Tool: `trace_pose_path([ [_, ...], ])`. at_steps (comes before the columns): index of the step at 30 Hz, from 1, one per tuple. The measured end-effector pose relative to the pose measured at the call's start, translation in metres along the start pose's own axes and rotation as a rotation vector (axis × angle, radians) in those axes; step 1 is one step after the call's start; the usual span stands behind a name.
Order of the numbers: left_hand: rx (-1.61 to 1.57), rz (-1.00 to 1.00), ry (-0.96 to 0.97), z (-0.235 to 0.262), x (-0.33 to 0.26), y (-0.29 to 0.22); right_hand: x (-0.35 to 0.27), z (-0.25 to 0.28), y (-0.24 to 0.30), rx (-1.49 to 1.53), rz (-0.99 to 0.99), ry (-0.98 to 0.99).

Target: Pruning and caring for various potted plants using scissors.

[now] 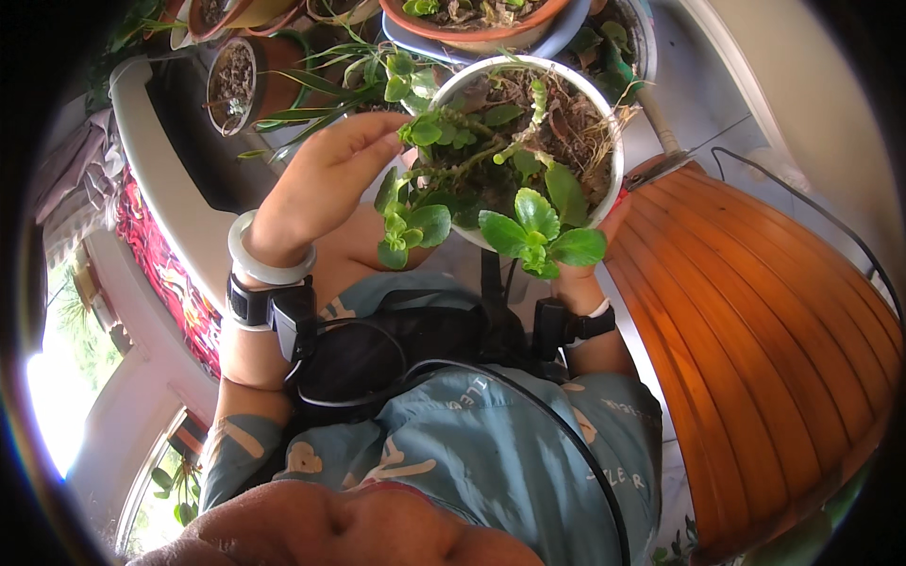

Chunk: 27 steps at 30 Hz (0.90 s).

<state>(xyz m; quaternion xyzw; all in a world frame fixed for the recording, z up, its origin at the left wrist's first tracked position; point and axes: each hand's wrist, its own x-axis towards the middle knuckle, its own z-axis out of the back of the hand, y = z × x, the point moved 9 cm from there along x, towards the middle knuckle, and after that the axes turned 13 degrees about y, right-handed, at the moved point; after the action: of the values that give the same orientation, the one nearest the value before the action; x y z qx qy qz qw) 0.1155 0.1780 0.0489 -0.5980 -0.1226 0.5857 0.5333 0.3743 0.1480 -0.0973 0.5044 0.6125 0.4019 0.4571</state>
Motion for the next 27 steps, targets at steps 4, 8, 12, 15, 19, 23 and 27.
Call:
trace_pose_path([
  [4, -0.086, -0.053, -0.217, 0.021, -0.005, -0.003, -0.001, 0.003, -0.004, -0.018, -0.006, 0.007],
  [8, -0.534, -0.14, -0.123, 0.015, -0.005, -0.007, -0.002, 0.004, -0.007, -0.041, -0.013, 0.021],
  [12, -0.507, -0.105, -0.14, 0.018, -0.007, 0.0, -0.006, 0.006, -0.002, -0.061, -0.008, 0.042],
  [15, -0.443, 0.022, -0.151, 0.017, -0.007, 0.013, -0.007, 0.005, 0.0, -0.079, -0.003, 0.05],
  [19, -0.51, 0.158, 0.035, -0.006, -0.002, 0.024, -0.002, 0.006, 0.001, -0.12, 0.016, 0.046],
  [23, -0.649, 0.159, 0.148, -0.024, 0.002, 0.023, 0.003, 0.011, -0.004, -0.175, 0.031, 0.036],
  [27, -0.675, 0.126, 0.163, -0.026, 0.003, 0.021, 0.005, 0.012, -0.003, -0.241, 0.034, 0.07],
])
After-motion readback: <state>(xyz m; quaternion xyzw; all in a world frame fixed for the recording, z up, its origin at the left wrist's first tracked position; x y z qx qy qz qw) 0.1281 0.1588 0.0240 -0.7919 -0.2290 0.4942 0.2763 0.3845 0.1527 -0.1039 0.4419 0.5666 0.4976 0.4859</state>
